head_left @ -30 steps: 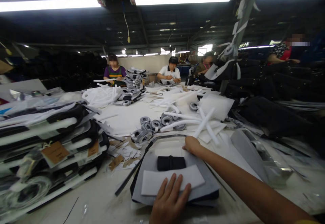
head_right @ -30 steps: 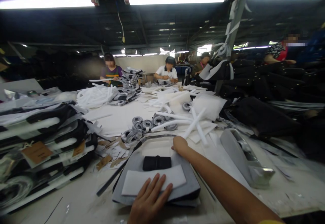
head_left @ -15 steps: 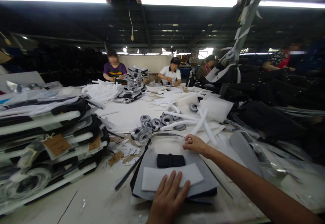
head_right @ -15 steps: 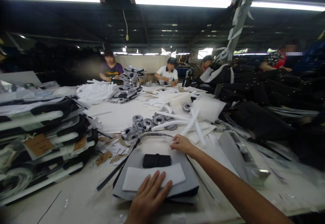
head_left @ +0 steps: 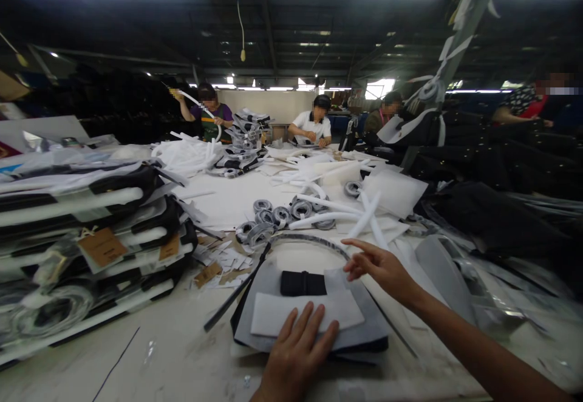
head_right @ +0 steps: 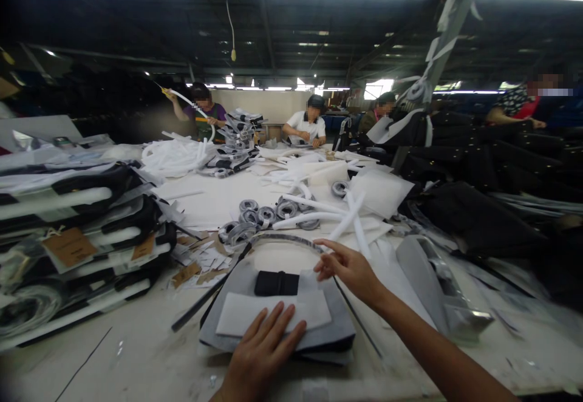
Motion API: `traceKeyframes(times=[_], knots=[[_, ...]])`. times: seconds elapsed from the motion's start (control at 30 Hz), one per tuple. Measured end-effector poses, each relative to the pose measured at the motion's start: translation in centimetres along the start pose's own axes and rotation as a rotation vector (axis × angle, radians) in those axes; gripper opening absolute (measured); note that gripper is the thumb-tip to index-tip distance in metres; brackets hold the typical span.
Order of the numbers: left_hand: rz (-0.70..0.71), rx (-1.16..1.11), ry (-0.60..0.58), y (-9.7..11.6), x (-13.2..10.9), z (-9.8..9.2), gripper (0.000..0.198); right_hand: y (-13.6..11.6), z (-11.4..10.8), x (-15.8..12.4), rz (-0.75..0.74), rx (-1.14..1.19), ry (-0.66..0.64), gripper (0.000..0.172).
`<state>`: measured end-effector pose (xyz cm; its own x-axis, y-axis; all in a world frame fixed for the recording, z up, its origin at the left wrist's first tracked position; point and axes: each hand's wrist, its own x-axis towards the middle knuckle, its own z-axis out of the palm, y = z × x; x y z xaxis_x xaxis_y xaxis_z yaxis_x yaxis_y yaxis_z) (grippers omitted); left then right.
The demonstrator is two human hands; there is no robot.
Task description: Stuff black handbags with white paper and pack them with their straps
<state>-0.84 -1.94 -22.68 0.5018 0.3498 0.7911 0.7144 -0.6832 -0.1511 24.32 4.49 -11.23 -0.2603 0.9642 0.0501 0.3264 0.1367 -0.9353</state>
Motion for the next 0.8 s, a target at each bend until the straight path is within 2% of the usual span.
traceKeyframes(times=[0.03,0.1,0.13,0.2,0.37,0.5,0.57,0.67,0.8], knots=[[-0.013,-0.006,0.019,0.1,-0.2,0.3,0.036,0.4,0.0,0.5,-0.033,-0.139,0.055,0.055],[-0.027,-0.013,0.039,0.3,-0.5,0.8,0.035,1.3,0.4,1.6,-0.103,-0.416,0.021,0.040],[-0.024,-0.014,0.034,0.3,-0.5,0.9,0.035,1.8,0.6,2.1,-0.123,-0.509,-0.037,0.038],[-0.018,-0.013,0.026,0.3,-0.5,0.9,0.035,2.8,1.2,2.7,-0.118,-0.599,-0.119,0.044],[0.027,0.027,-0.022,-0.1,0.1,-0.3,0.035,4.3,2.0,3.4,-0.031,-0.668,-0.145,0.043],[0.064,0.048,-0.052,-0.5,0.6,-0.9,0.035,4.7,1.6,4.1,0.045,-0.685,-0.155,0.062],[0.060,0.047,-0.048,-0.5,0.7,-0.9,0.035,4.8,1.4,4.6,0.074,-0.681,-0.180,0.066],[0.058,0.045,-0.040,-0.5,0.8,-1.0,0.035,4.9,0.9,5.5,0.090,-0.683,-0.209,0.054],[0.076,0.048,-0.030,-0.5,0.9,-0.9,0.034,4.7,0.4,6.9,0.076,-0.720,-0.230,0.023]])
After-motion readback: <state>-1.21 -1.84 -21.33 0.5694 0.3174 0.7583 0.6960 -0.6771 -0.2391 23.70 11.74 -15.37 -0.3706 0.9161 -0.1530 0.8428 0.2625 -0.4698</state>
